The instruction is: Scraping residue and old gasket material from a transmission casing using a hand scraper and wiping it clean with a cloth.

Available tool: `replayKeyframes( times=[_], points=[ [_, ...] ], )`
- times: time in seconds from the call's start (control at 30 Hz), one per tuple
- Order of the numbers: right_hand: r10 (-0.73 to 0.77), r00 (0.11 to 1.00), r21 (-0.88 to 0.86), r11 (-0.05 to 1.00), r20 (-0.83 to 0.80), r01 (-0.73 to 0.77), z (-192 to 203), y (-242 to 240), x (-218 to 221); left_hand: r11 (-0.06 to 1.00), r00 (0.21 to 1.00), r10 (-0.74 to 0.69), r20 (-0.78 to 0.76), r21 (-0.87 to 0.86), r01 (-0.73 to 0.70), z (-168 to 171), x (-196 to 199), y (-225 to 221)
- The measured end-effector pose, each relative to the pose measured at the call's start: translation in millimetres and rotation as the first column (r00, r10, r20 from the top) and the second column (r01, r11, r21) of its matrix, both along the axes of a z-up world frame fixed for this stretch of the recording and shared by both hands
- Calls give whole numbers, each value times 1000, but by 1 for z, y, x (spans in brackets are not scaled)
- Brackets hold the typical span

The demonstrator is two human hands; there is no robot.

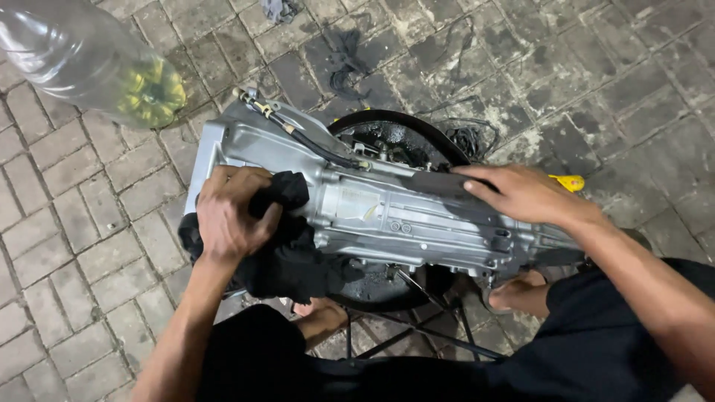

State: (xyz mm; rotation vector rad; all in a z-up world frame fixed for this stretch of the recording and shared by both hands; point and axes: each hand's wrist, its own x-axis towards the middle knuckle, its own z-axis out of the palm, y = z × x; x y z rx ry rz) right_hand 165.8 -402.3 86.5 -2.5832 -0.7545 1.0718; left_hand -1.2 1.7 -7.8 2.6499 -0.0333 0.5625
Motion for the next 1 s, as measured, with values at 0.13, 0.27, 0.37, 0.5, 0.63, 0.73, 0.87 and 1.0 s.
replayKeyframes(
  times=[0.13, 0.27, 0.37, 0.5, 0.63, 0.73, 0.87, 1.0],
  points=[
    [-260, 962, 127, 955, -89, 270, -14, -4, -19, 999, 999, 31, -10, 45, -31, 16, 7, -6],
    [-117, 990, 262, 956, -73, 132, 22, 21, -41, 986, 998, 52, -22, 157, -48, 11, 6, -10],
    [-29, 999, 204, 978, -36, 35, -1, 18, -33, 980, 993, 106, -56, 175, -94, 2, 9, 1],
    [5, 1000, 142, 990, 0, -5, -19, 15, -23, 942, 949, 280, -142, 230, -244, 25, 22, 11],
    [19, 1000, 148, 989, 20, -22, 7, 26, -29, 866, 850, 463, -252, 333, -373, 51, 19, 9],
    [38, 999, 139, 990, 23, -41, 15, 29, -33, 822, 826, 477, -301, 485, -298, 53, 23, -4],
    [64, 997, 73, 995, 47, -67, -2, 22, -32, 819, 854, 445, -269, 508, -267, 73, 23, -40],
    [76, 994, 18, 997, 79, -77, -10, 12, -31, 825, 741, 500, -448, 505, -251, 101, 21, -57]
  ],
)
